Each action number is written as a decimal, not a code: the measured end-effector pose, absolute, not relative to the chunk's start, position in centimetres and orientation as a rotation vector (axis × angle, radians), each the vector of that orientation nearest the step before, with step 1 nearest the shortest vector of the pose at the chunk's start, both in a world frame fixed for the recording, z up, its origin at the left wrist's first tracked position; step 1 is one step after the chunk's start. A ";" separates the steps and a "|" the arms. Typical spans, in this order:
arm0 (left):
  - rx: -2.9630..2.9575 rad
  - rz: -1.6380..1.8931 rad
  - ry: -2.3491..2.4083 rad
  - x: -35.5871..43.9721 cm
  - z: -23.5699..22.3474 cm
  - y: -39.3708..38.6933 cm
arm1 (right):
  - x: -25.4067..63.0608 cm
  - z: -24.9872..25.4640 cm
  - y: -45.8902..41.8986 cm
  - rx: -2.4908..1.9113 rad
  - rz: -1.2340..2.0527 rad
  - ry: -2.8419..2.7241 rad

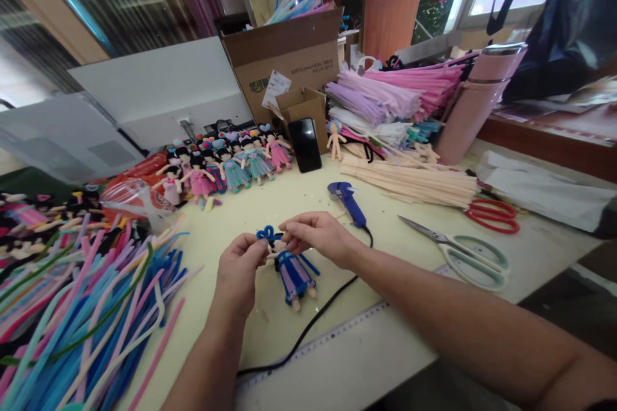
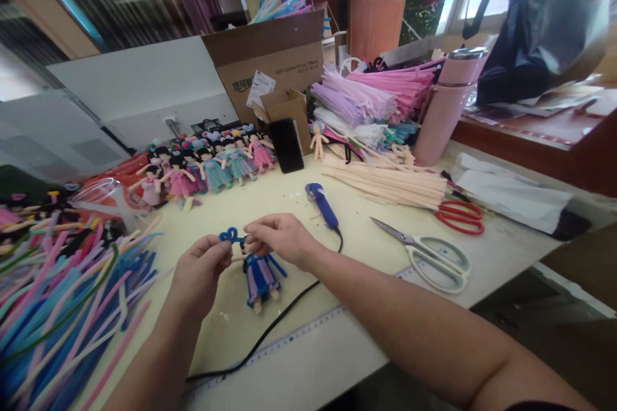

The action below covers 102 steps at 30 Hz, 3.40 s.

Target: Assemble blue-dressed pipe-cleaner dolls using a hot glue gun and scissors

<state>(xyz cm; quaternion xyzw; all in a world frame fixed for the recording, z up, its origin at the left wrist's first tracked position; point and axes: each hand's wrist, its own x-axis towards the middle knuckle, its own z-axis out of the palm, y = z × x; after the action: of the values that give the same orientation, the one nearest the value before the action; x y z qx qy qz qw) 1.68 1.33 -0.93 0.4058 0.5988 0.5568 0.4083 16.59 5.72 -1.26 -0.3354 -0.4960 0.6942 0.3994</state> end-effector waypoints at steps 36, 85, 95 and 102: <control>1.196 1.200 1.441 2.0 -0.9 1.1 | 17.0 -1.4 6.1 -0.921 1.645 -1.323; 1.313 1.202 1.545 2.0 -0.8 1.1 | 17.3 -1.6 6.0 -0.874 1.515 -1.607; 1.267 1.225 1.505 2.0 -1.0 1.2 | 17.3 -1.4 6.0 -0.922 1.505 -1.579; 1.252 1.274 1.500 2.2 -0.5 0.9 | 17.1 -2.1 5.9 -0.872 1.560 -1.629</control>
<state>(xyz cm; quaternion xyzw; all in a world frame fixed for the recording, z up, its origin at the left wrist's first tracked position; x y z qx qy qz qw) 2.23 0.95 -0.47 0.4934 0.5913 0.5021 0.3935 17.11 5.88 -2.05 -0.3371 -0.6299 0.6035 0.3540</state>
